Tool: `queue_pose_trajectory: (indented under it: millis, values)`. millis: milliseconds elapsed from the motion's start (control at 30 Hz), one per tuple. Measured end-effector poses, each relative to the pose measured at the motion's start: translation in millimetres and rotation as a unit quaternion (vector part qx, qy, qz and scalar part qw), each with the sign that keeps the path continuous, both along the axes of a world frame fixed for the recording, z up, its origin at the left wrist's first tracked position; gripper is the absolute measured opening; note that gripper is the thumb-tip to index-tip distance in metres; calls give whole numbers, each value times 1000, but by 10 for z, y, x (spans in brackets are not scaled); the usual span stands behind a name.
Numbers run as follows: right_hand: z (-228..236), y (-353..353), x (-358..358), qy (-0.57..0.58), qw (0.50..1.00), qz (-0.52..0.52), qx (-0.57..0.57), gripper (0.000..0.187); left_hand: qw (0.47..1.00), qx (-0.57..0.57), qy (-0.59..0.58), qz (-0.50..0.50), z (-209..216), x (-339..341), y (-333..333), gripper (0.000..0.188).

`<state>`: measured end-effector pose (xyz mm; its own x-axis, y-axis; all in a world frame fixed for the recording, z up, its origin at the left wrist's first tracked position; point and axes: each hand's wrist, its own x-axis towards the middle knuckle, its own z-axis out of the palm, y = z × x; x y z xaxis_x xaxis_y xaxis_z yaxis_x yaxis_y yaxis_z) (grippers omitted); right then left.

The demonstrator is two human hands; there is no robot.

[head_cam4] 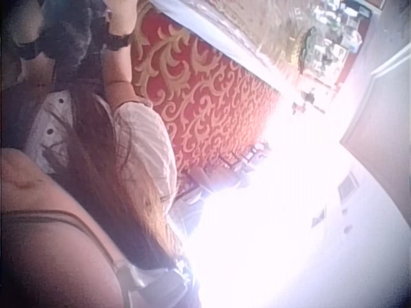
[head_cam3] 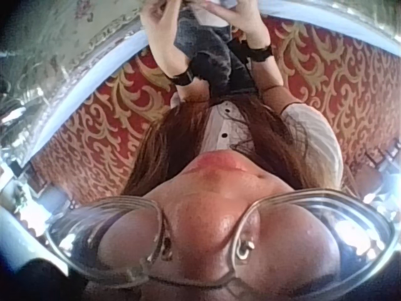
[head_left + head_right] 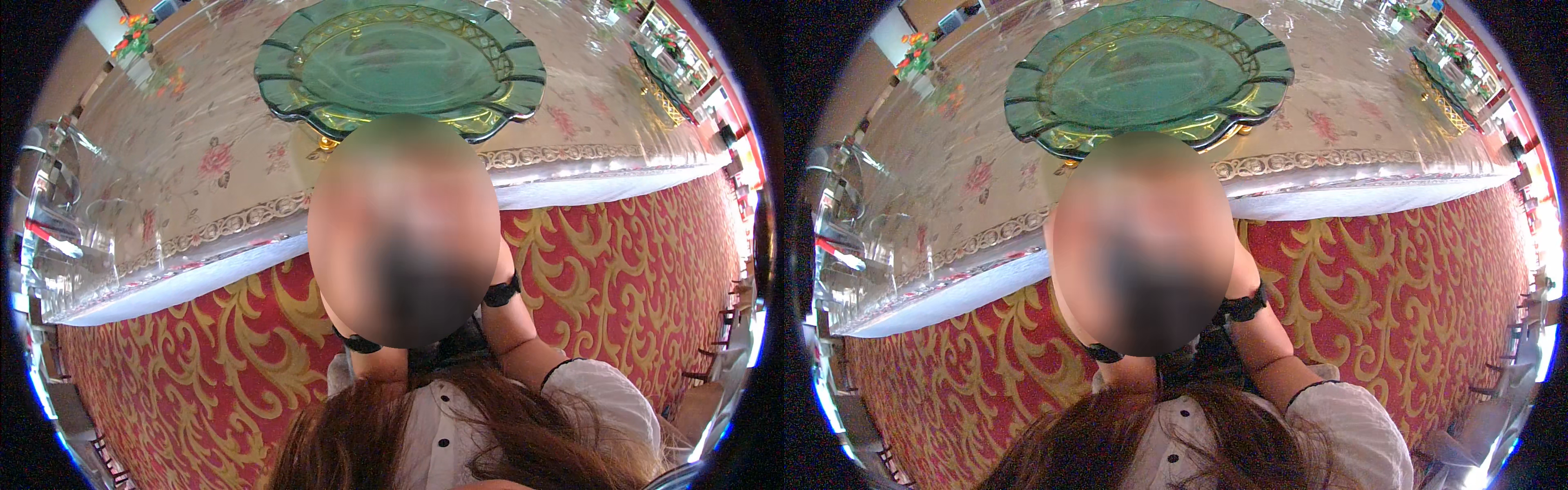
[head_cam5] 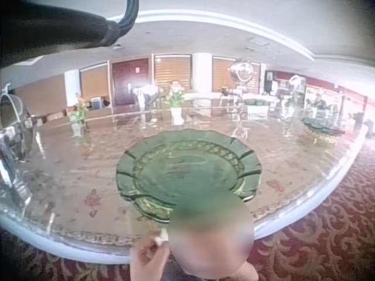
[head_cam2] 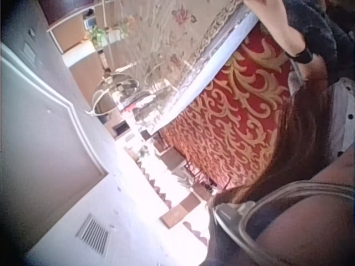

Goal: The person wipes the surface and the underside edge of a green glass plate using a white cloth while holding it over a large table.

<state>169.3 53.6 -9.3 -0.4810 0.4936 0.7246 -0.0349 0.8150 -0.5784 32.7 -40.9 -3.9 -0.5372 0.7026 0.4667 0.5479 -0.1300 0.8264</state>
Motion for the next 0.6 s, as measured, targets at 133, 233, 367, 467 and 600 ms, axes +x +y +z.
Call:
queue_pose_trajectory:
  millis: [133,233,367,467,600]
  values:
    - [29,182,66,-25,998,-53,39,21,961,165,-208,74,-6,-95,55,7]
    - [-25,343,189,39,996,-72,-32,16,970,163,-133,123,-23,-149,136,12]
    - [-136,429,286,103,979,-77,-160,15,973,153,-44,165,-71,-116,259,7]
    - [-181,453,261,111,983,-80,-119,12,978,147,-42,142,-81,-99,287,10]
    - [-170,454,243,64,991,-103,-58,12,970,151,-82,171,-94,-58,339,6]
